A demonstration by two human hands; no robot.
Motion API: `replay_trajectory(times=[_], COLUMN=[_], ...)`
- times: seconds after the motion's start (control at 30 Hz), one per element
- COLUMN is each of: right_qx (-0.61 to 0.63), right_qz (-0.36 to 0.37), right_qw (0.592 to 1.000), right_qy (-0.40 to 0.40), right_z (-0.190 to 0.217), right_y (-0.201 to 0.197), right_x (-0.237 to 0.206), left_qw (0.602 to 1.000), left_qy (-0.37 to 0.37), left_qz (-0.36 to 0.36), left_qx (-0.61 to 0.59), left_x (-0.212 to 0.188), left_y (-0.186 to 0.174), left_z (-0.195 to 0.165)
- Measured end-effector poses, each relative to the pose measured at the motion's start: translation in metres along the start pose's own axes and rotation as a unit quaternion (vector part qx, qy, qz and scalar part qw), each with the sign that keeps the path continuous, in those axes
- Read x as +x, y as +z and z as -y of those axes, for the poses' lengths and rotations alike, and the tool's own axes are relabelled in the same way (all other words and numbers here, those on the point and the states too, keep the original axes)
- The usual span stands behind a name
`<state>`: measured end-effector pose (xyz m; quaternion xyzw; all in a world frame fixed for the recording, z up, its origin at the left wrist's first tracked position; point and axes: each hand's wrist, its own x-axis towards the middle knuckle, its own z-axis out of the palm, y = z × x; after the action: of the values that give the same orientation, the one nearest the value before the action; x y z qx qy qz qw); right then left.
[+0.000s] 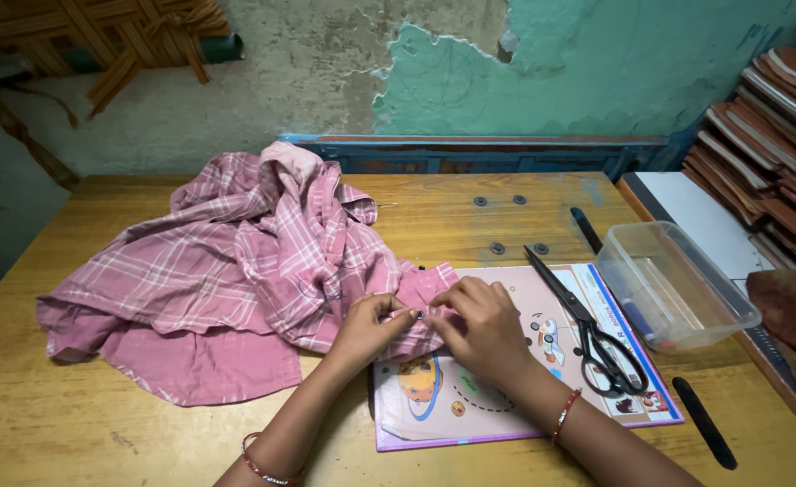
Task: The person sews a button onto the cuff of a pink plaid shirt using a needle and thread. They position the button on the fabric, push the needle through the button holes repeatedly, pull the thread taut, and adjust the shirt while working at a desk.
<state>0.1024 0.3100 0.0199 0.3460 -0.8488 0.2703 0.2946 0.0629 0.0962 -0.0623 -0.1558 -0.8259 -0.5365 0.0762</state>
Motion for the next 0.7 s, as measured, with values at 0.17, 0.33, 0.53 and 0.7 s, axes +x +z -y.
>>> replay_trajectory(times=[0.17,0.33,0.53,0.7], right_qx=[-0.033,-0.045,-0.058,-0.069], right_qz=[0.050,-0.024,-0.095,-0.086], right_qw=[0.998,0.998,0.991,0.992], right_qy=[-0.006,-0.031,-0.071,-0.065], right_z=[0.0041,0.0041,0.0010,0.0028], right_y=[0.0005,-0.0018,-0.0010,-0.0005], right_x=[0.0016,-0.0011,-0.0026,-0.0032], left_qw=[1.000,1.000,1.000,0.993], left_qy=[-0.026,0.014,-0.003,-0.083], left_qz=[0.003,-0.010,-0.001,0.011], left_qx=[-0.012,0.011,-0.008,-0.080], left_x=[0.0001,-0.0004,-0.0003,-0.0010], left_y=[0.0011,0.0006,0.0000,0.0031], left_z=[0.0019,0.0009,-0.0003,0.0068])
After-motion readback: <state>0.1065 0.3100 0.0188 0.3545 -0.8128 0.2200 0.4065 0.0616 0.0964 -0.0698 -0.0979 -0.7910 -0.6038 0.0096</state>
